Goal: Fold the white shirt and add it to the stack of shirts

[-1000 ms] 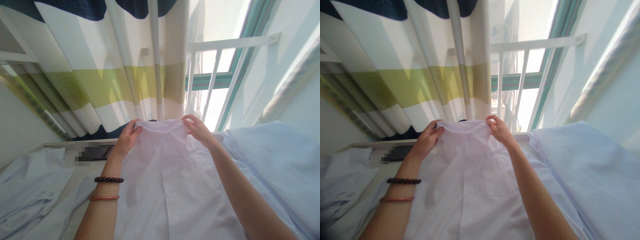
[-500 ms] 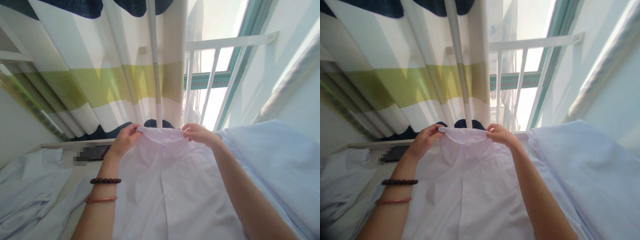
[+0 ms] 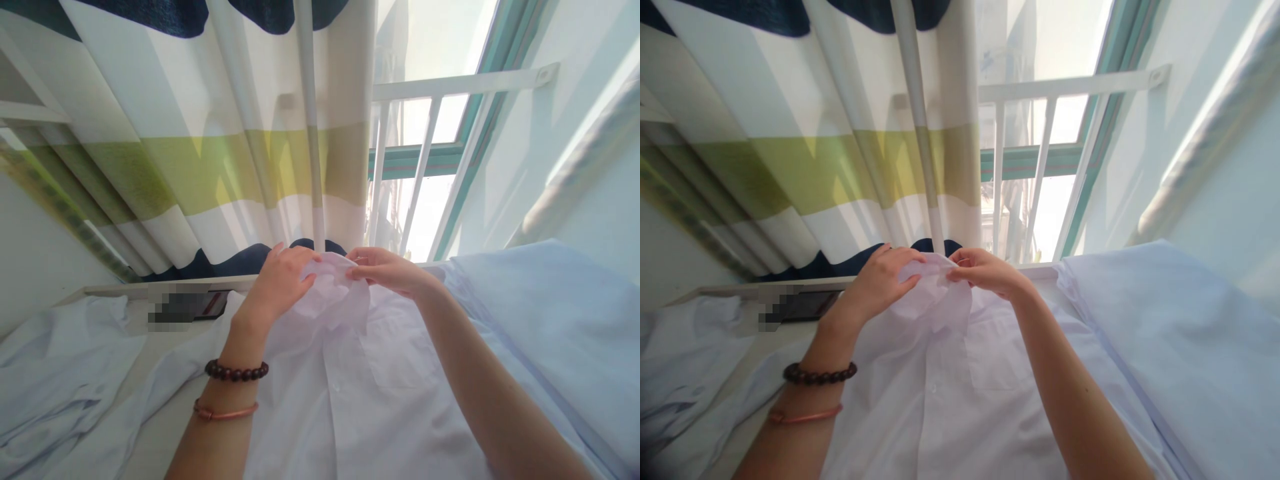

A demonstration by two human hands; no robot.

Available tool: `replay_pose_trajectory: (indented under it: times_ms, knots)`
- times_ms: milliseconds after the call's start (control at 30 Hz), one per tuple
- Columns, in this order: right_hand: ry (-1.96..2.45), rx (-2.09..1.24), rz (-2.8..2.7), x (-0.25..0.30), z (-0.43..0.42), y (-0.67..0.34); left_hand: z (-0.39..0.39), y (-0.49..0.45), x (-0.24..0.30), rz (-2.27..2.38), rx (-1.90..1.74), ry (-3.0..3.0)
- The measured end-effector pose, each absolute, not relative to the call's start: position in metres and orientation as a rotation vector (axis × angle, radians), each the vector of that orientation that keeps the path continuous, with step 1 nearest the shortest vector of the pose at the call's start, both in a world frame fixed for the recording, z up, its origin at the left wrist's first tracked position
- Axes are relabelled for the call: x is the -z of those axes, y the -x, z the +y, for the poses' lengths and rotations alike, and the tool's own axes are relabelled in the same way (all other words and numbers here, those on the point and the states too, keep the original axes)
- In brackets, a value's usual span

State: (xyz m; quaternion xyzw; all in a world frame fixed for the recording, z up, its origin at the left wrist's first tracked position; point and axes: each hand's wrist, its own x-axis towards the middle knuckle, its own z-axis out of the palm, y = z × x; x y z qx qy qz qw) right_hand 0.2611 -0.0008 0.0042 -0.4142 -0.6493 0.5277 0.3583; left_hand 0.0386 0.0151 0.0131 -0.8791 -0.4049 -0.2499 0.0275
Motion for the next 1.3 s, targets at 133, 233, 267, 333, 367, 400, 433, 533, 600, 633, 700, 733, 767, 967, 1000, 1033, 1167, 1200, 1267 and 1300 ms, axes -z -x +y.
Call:
replay_pose_trajectory:
  times_ms: [133, 233, 267, 333, 367, 400, 433, 533, 600, 633, 700, 733, 767, 967, 1000, 1033, 1167, 1200, 1267, 1300]
  knots:
    - [1.024, -1.437, -1.682, -0.003, -0.001, -0.262, 0.015, -0.041, -0.011, -1.250, 0.757, 2.613]
    - [0.981, -1.504, -1.636, -0.004, -0.003, -0.261, 0.014, -0.042, -0.011, -1.153, 0.819, 2.634]
    - [0.970, -1.519, -1.621, -0.005, -0.004, -0.260, 0.014, -0.043, -0.009, -1.129, 0.818, 2.662]
    - [0.946, -1.536, -1.601, -0.006, -0.005, -0.260, 0.016, -0.044, -0.007, -1.150, 0.772, 2.716]
    - [0.933, -1.541, -1.595, -0.006, -0.004, -0.261, 0.016, -0.043, -0.006, -1.200, 0.742, 2.726]
    - [0.921, -1.547, -1.594, -0.006, -0.004, -0.263, 0.017, -0.042, -0.005, -1.276, 0.712, 2.725]
    - [0.910, -1.555, -1.599, -0.006, -0.003, -0.264, 0.018, -0.041, -0.006, -1.366, 0.686, 2.716]
    - [0.937, -1.568, -1.643, -0.003, 0.002, -0.272, 0.019, -0.032, -0.010, -1.599, 0.698, 2.710]
    - [1.008, -1.551, -1.650, 0.000, 0.005, -0.276, 0.019, -0.024, -0.015, -1.694, 0.791, 2.763]
    - [1.037, -1.548, -1.636, 0.002, 0.006, -0.277, 0.020, -0.021, -0.017, -1.724, 0.848, 2.795]
    - [1.025, -1.579, -1.589, 0.005, 0.008, -0.278, 0.020, -0.015, -0.018, -1.753, 0.932, 2.848]
    - [0.992, -1.609, -1.557, 0.006, 0.008, -0.277, 0.020, -0.013, -0.018, -1.754, 0.954, 2.866]
    - [0.957, -1.639, -1.512, 0.007, 0.008, -0.277, 0.020, -0.012, -0.018, -1.748, 0.966, 2.881]
    - [0.860, -1.727, -1.403, 0.010, 0.008, -0.274, 0.019, -0.005, -0.016, -1.801, 0.861, 3.049]
    - [0.838, -1.739, -1.412, 0.011, 0.008, -0.274, 0.018, -0.004, -0.017, -1.811, 0.832, 3.107]
    - [0.818, -1.752, -1.412, 0.011, 0.009, -0.274, 0.017, -0.005, -0.017, -1.811, 0.807, 3.178]
    - [0.735, -1.790, -1.417, 0.012, 0.009, -0.271, 0.009, -0.013, -0.018, -1.705, 0.627, 3.498]
    - [0.712, -1.794, -1.431, 0.012, 0.009, -0.270, 0.007, -0.016, -0.018, -1.682, 0.583, 3.552]
    - [0.672, -1.797, -1.459, 0.012, 0.009, -0.268, 0.006, -0.021, -0.018, -1.668, 0.567, 3.632]
    - [0.657, -1.799, -1.466, 0.012, 0.009, -0.268, 0.006, -0.022, -0.018, -1.675, 0.607, 3.671]
